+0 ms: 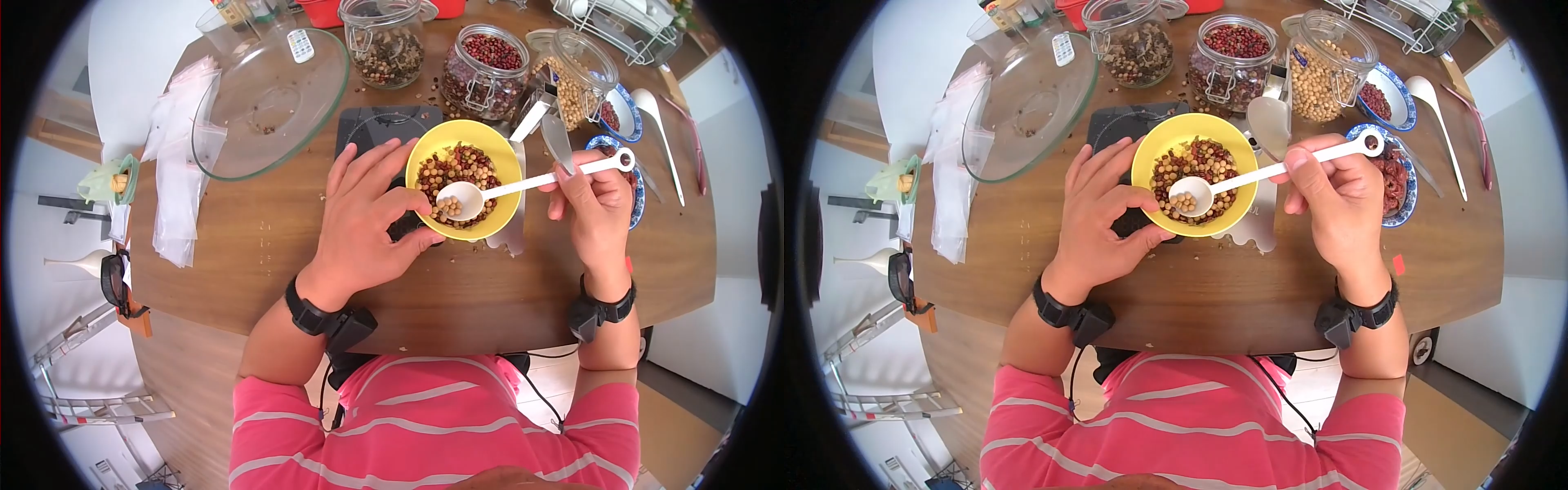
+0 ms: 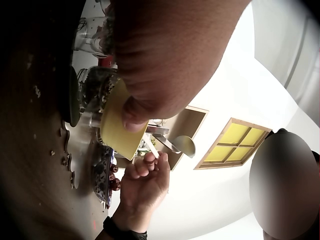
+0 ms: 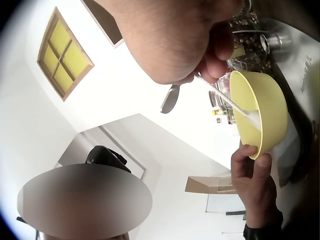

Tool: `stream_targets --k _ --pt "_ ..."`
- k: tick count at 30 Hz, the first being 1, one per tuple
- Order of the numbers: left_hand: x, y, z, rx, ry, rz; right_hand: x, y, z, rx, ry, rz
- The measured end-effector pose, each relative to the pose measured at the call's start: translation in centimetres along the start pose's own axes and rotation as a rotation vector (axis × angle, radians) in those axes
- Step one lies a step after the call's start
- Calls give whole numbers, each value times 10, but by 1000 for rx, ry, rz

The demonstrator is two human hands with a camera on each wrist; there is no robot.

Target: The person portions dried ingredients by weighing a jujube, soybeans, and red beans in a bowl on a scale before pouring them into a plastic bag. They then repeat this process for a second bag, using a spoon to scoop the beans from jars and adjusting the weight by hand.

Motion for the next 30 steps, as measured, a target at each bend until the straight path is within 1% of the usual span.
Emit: stream_targets --k 11,14,19,25,30 --pt "0 0 0 2 -7 -8 -1 1 1 25 12 10" --pt "1 0 0 -3 -8 -7 -3 -2 1 3 30 29" --pt "1 -2 -1 -17 -3 -3 -4 -10 2 -72 79 -19" --pt "-1 -1 -1 -19 5 -18 -7 -12 2 -97 111 -31" --pt "0 -2 -1 -22 4 -1 1 -12 2 -85 60 -50"
Point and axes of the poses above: each hand's wrist, its own z-axis away from the middle knuckle, its own y-axis out of the back of the hand, x = y × z, the point moved 9 cm from there along -z, towards the middle knuckle, and after that the axes turned 8 degrees about -x, right-handed, at the moved point
